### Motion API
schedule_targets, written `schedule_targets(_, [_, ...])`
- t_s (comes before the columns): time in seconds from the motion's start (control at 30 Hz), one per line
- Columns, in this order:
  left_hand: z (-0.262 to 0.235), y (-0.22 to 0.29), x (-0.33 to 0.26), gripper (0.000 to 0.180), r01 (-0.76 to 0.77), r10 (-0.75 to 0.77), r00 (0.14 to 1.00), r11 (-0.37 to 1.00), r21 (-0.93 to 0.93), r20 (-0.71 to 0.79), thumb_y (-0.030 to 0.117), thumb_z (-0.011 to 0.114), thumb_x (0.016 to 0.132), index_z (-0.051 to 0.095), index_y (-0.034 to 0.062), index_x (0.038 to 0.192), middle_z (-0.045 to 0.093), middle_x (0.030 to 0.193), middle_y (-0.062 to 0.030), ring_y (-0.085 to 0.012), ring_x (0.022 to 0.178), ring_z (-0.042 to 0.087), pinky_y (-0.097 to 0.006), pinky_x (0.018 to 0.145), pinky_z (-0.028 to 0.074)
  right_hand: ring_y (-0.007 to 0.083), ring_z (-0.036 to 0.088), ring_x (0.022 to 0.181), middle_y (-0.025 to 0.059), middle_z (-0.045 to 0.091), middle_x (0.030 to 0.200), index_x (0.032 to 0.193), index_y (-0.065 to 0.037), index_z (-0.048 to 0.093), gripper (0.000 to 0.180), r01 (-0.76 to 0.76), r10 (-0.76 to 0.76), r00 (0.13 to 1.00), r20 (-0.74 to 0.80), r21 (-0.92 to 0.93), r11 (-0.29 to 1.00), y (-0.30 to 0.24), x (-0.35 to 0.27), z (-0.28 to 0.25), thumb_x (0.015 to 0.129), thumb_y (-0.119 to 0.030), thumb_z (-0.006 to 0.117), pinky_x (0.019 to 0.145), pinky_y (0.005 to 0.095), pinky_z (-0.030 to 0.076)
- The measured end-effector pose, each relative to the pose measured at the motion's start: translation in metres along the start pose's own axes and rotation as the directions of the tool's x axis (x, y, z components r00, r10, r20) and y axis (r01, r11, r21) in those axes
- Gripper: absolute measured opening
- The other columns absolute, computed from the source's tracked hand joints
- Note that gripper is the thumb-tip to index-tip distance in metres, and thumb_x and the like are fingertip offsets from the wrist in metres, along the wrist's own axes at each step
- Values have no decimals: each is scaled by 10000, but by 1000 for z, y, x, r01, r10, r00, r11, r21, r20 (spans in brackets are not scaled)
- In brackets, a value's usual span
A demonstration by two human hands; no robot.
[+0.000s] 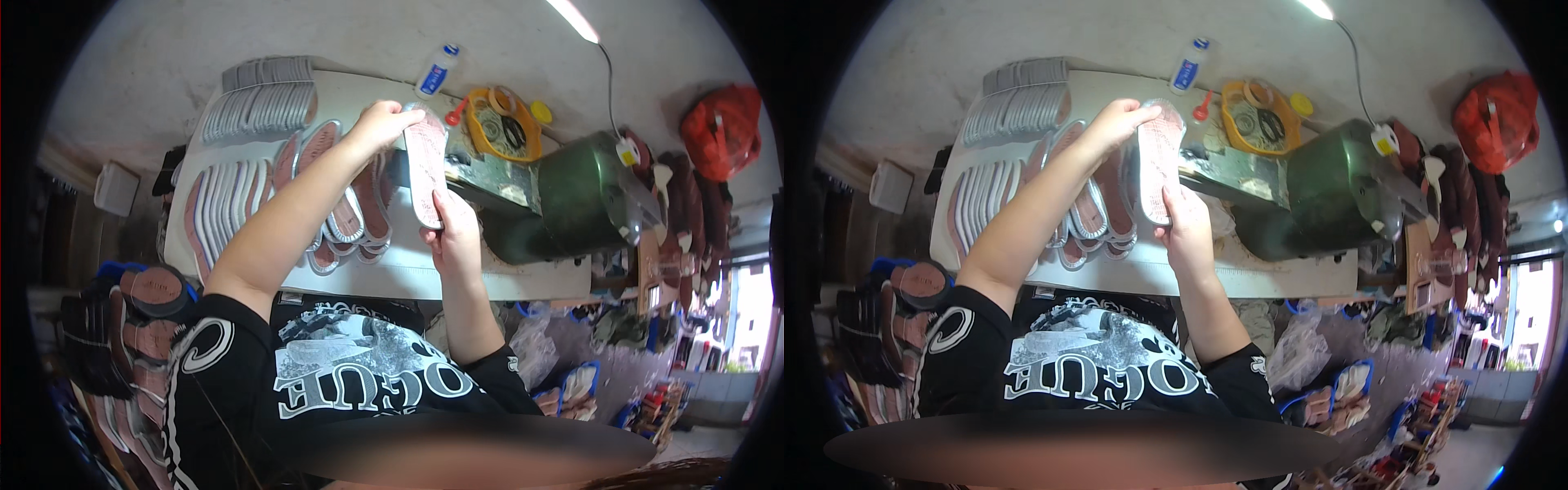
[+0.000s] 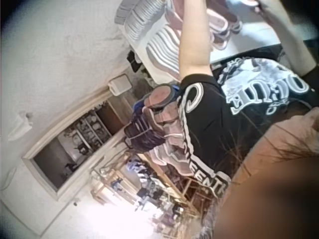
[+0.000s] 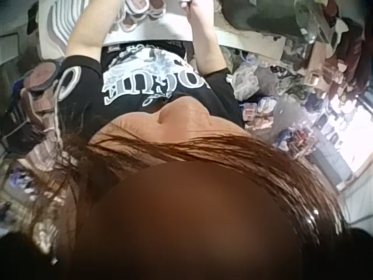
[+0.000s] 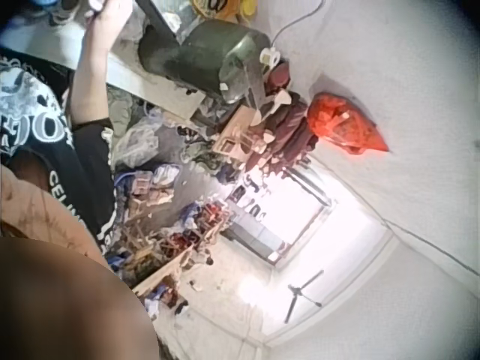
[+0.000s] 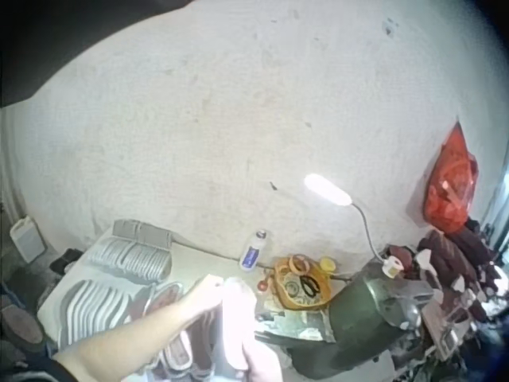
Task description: The recorder is sorting and stacking shoe insoles at a manufacturing station.
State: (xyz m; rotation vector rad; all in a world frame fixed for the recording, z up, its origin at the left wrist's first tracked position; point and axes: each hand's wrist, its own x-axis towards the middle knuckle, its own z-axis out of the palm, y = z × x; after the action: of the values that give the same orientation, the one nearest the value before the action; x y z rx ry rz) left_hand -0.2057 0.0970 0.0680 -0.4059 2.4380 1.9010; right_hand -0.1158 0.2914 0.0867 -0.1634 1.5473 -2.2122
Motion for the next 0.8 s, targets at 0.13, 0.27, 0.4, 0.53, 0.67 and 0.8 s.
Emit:
schedule_targets(0.13, [-45,33,-87,454,-416,332,891,870,-264,-309,429,455,944,588,-2,894,578,990,-72,-187,989,504,-325,886,358,41,472,479,8,541,692,1043,6,540,254,4,29,985,171,-189,982,-8,-37,38,953,-225,480,388,167,361])
schedule_targets(0.27, [-111,-56,-143,379,-330,518,769,823,463,-374,397,523,923,576,30,1003,540,1021,-125,-270,1024,486,-370,932,328,37,483,507,1,549,738,1143,-42,488,288,121,-73,983,168,-301,946,43,-14,71,960,-265,484,416,159,376])
schedule_targets(0.4, [-97,-134,-182,408,-113,463,830,684,721,-309,357,601,887,543,33,1128,536,1090,-123,-261,1025,498,-370,930,358,27,481,506,-4,574,768,1150,-28,514,280,-15,104,972,211,-385,923,74,4,63,964,-235,480,412,167,371])
schedule_targets(0.53, [-81,-93,-186,422,-270,86,850,919,-289,-520,310,589,902,501,11,1186,550,1130,-98,-192,1020,526,-337,904,415,52,538,614,26,599,801,1226,13,495,327,65,86,935,345,-404,913,66,-32,68,957,-174,489,473,202,457])
schedule_targets(0.67, [-78,-46,-187,419,-271,124,962,578,-770,-245,171,574,910,442,-14,1262,564,1141,-79,-119,1019,547,-268,908,432,80,549,635,28,594,777,1125,33,566,276,391,-87,841,533,-490,779,57,-41,56,954,-172,496,526,231,457])
schedule_targets(0.8, [-64,-16,-207,445,-375,295,926,625,-685,-237,108,587,893,417,-22,1283,558,1146,-76,-119,1039,535,-278,914,431,116,577,653,67,613,788,994,18,565,275,253,-191,912,363,-132,958,16,-39,74,983,-225,438,597,223,442])
